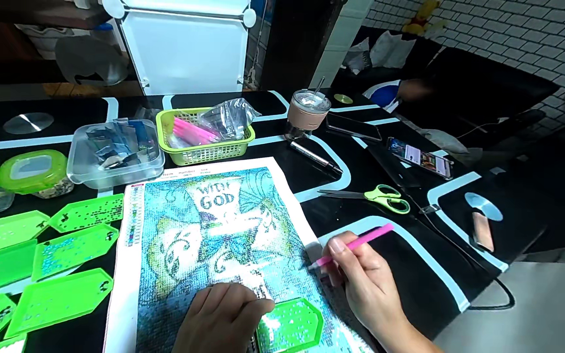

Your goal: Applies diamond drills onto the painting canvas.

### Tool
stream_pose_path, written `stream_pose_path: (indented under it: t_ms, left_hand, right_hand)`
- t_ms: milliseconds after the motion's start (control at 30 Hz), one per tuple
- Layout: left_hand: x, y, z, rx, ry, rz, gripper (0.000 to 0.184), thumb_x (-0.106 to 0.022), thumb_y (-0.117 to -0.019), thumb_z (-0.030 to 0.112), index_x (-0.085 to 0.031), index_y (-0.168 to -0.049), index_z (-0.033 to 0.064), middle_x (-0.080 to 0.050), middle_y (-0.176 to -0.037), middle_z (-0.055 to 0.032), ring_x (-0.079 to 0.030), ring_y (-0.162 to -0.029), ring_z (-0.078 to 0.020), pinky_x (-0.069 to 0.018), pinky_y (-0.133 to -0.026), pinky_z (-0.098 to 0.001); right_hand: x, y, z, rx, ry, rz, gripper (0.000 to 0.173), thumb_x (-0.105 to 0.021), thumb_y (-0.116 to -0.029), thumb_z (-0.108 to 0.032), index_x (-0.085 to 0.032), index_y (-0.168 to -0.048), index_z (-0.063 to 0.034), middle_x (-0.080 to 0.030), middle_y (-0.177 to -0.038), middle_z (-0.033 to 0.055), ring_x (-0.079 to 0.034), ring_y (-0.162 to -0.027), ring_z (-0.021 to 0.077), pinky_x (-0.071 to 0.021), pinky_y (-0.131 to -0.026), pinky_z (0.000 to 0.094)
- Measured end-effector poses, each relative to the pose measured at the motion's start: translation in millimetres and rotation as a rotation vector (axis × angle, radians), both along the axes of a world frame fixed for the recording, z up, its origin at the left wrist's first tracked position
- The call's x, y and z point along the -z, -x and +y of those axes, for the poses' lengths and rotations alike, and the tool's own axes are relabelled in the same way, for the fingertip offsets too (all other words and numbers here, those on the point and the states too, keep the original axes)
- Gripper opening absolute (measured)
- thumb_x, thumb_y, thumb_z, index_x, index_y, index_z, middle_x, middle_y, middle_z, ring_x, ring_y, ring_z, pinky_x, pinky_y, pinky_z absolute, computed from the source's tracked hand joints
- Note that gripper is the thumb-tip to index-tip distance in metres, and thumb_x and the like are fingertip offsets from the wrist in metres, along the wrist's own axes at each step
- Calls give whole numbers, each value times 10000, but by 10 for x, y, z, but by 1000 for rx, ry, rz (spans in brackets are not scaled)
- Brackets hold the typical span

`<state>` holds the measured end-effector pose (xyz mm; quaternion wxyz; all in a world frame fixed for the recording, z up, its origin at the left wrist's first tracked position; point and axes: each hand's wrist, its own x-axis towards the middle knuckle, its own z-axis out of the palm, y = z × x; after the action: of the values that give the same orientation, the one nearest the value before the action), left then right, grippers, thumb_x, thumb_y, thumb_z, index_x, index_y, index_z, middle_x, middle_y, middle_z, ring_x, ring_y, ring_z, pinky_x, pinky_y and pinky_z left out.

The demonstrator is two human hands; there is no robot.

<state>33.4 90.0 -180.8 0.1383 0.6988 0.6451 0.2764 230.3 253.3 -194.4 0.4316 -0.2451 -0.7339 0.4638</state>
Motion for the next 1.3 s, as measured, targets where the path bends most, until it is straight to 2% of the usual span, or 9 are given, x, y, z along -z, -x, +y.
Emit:
stream_pose_path:
  t_ms: [67,167,600,1167,1233,1300]
  left_hand:
    - [0,-1,-1,-5,0,4,472,-730,-875,523,-747,-1191,172,-716,-1057,-89,-646,-1000,-297,-476,-869,-470]
    - [11,-2,-2,-8,-14,7,472,-740,-866,521,-749,-1189,176,-715,-1051,-82,-647,-995,-293,-477,-865,-466]
    - [15,-3,-5,-15,-23,13,469,-733,-869,530,-750,-1187,185,-713,-1042,-68,-646,-985,-274,-474,-856,-446]
    - [23,-10,-2,-16,-30,11,453,-747,-856,510,-750,-1183,196,-713,-1043,-61,-648,-984,-272,-479,-846,-447]
    - [22,-9,-3,-15,-28,12,455,-742,-860,513,-748,-1189,199,-713,-1048,-60,-647,-988,-271,-477,-846,-448]
    - [19,-10,-2,-16,-24,11,453,-744,-858,511,-752,-1186,198,-715,-1047,-62,-650,-986,-276,-480,-842,-452]
  right_hand:
    - [-38,-34,-113,-126,-16,-4,295,-465,-1109,-307,-639,-947,-132,-630,-768,-79,-586,-660,-51,-497,-596,121]
    - [-27,-71,-278,-231,-48,-69,302,-459,-1114,-275,-602,-943,-71,-604,-755,-20,-580,-668,-37,-489,-607,128]
    - [31,-108,-360,-263,-179,-135,331,-453,-1113,-256,-572,-905,-27,-566,-726,59,-582,-672,36,-483,-637,161]
    - [43,-101,-359,-285,-247,-136,331,-453,-1112,-243,-573,-893,-27,-570,-723,76,-596,-681,63,-488,-646,173]
    - [42,-105,-359,-285,-226,-129,327,-448,-1114,-242,-572,-902,-27,-569,-724,72,-590,-679,52,-484,-642,169]
    - [43,-107,-359,-264,-129,-84,317,-453,-1115,-262,-577,-920,-46,-573,-731,27,-575,-666,-3,-480,-628,136]
